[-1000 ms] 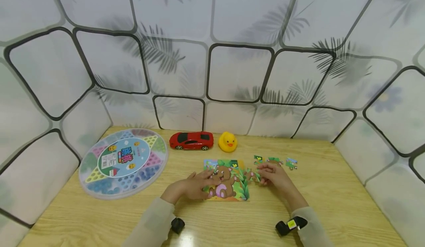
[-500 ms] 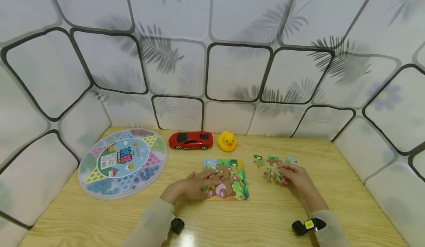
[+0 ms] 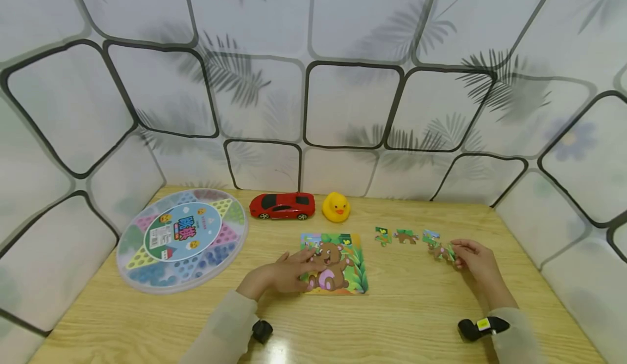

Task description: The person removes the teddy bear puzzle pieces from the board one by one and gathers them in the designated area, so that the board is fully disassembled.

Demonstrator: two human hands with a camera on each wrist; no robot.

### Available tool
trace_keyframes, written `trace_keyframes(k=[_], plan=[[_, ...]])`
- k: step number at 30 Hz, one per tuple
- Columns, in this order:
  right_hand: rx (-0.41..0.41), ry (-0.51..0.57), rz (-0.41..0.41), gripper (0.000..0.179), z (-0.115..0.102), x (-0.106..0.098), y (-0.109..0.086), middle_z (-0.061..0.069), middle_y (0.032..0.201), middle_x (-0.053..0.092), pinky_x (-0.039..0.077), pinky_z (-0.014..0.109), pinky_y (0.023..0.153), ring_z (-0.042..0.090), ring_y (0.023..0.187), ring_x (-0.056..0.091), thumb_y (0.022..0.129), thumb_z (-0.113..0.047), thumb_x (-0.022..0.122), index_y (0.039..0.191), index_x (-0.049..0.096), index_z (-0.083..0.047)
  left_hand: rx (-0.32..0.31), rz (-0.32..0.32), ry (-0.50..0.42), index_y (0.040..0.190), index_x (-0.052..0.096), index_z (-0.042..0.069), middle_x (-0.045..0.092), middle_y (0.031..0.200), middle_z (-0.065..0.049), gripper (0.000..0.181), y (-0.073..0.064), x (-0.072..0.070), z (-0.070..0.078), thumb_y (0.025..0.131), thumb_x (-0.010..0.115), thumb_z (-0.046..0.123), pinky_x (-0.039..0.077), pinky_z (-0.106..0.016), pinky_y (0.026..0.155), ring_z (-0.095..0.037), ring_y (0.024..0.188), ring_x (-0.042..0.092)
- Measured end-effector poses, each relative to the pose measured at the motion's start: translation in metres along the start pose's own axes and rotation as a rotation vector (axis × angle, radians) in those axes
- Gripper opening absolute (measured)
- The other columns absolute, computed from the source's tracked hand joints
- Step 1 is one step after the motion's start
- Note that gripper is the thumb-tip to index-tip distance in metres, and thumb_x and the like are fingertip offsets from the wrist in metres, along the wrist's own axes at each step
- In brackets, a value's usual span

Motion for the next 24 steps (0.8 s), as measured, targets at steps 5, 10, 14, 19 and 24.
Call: trace_keyframes(k=[5, 10, 14, 19, 24], plan=[[-0.021, -0.082, 0.056, 0.019, 0.003, -0.017, 0.010, -0.013, 0.070, 0.059, 0.051, 0.021, 0.055, 0.003, 0.059, 0.055, 0.096, -0.011, 0.053, 0.107, 0.061, 0.004, 0.001, 0.000, 0.006, 0.143, 0.043, 0.026, 0.012, 0.158, -0.009, 0.047, 0.000, 0.000, 0.001, 0.098, 0.051, 0.033, 0.007, -0.059, 0.111, -0.026, 0.145, 0.008], [-0.019, -0.124, 0.060, 0.032, 0.005, -0.026, 0.018, -0.013, 0.070, 0.058, 0.051, 0.021, 0.055, 0.003, 0.060, 0.054, 0.097, -0.011, 0.052, 0.115, 0.053, 0.015, 0.002, 0.000, 0.003, 0.143, 0.042, 0.026, 0.012, 0.158, -0.009, 0.047, 0.001, 0.000, 0.000, 0.098, 0.051, 0.034, 0.007, -0.059, 0.111, -0.026, 0.145, 0.007], [0.009, -0.090, 0.074, 0.025, 0.009, -0.029, 0.024, -0.011, 0.069, 0.058, 0.051, 0.020, 0.053, 0.003, 0.058, 0.054, 0.096, -0.012, 0.054, 0.111, 0.059, 0.008, -0.001, -0.007, -0.005, 0.143, 0.042, 0.026, 0.012, 0.158, -0.008, 0.047, 0.002, 0.001, -0.001, 0.098, 0.051, 0.034, 0.007, -0.059, 0.111, -0.025, 0.145, 0.007], [0.003, 0.007, 0.099, 0.012, 0.014, -0.030, 0.031, -0.013, 0.070, 0.060, 0.051, 0.019, 0.052, 0.003, 0.056, 0.055, 0.094, -0.008, 0.055, 0.092, 0.066, -0.013, -0.003, -0.007, -0.009, 0.144, 0.042, 0.025, 0.013, 0.158, -0.008, 0.049, 0.002, 0.001, -0.002, 0.097, 0.054, 0.030, 0.006, -0.059, 0.111, -0.024, 0.145, 0.007], [0.010, 0.007, 0.114, 0.011, 0.016, -0.028, 0.034, -0.013, 0.069, 0.060, 0.051, 0.019, 0.050, 0.002, 0.054, 0.055, 0.094, -0.006, 0.053, 0.093, 0.064, -0.008, -0.004, -0.005, -0.002, 0.144, 0.042, 0.025, 0.012, 0.158, -0.008, 0.050, 0.001, 0.001, -0.002, 0.096, 0.055, 0.029, 0.007, -0.059, 0.111, -0.024, 0.145, 0.007]])
Point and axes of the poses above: each hand's wrist, its own y-axis towards the middle knuckle, its own x-axis out of the palm, z = x × y, the point moved 3 cm from there along y, towards the middle knuckle
